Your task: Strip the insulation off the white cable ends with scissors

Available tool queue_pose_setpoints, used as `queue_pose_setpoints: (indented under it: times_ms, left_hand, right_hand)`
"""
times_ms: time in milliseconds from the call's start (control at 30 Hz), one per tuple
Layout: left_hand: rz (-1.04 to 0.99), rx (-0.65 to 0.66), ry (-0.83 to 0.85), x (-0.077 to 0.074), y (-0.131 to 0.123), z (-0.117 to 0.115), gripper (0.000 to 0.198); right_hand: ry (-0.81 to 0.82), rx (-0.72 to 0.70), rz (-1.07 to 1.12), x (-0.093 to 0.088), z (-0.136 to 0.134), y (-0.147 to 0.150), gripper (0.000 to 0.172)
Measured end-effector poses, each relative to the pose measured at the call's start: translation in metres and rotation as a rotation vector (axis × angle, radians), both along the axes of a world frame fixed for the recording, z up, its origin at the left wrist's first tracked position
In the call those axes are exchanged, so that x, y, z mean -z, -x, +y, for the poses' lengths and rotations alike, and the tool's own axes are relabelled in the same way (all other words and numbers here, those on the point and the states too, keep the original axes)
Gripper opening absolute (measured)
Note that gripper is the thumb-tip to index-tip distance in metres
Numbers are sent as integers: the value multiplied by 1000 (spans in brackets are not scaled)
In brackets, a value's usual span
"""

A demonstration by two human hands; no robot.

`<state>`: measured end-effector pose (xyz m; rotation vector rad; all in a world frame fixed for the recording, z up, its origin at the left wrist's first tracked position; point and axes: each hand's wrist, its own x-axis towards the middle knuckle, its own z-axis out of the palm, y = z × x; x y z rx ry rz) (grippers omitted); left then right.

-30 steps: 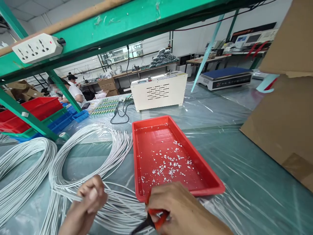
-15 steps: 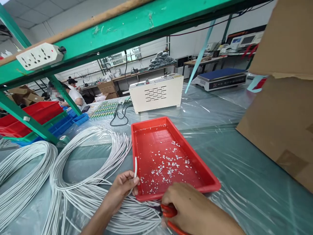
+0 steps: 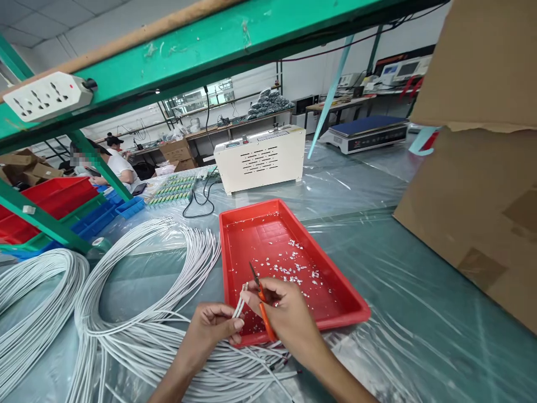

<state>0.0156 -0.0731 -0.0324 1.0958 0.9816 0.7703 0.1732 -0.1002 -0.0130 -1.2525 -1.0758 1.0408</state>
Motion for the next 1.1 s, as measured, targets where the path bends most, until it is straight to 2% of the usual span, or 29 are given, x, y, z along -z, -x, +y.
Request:
queue_pose_setpoints:
  times_ms: [100,300,433,500,667,800,900,1100]
  left_hand:
    - [19,-22,-74,-1,0,0,22]
    - [45,-190,-284,-10,6,0,14]
    - [170,-126,-629,-12,4,-9,11]
    - [208,-113,-724,-11,1,-13,13]
    - [319,-53,-750,-16,-4,-13,19]
    - [382,-45,-700,-25,-11,-12,11]
    - [315,-77,-664,-29,-17,-11,16]
    - [194,-142,-629,-31,-24,-11,21]
  right_hand:
    - [-15,16,23,1,1,4,15]
    - [-35,55,66,-3,2,2,15]
    - [-40,80,76,-3,2,5,14]
    - [-48,93,78,-4,1,7,14]
    - [-79,102,65,-4,0,11,14]
    - [-99,81,45,-6,-1,11,13]
    - [-108,71,30,-8,-2,9,14]
    - [-116,138,-17,-6,-4,4,15]
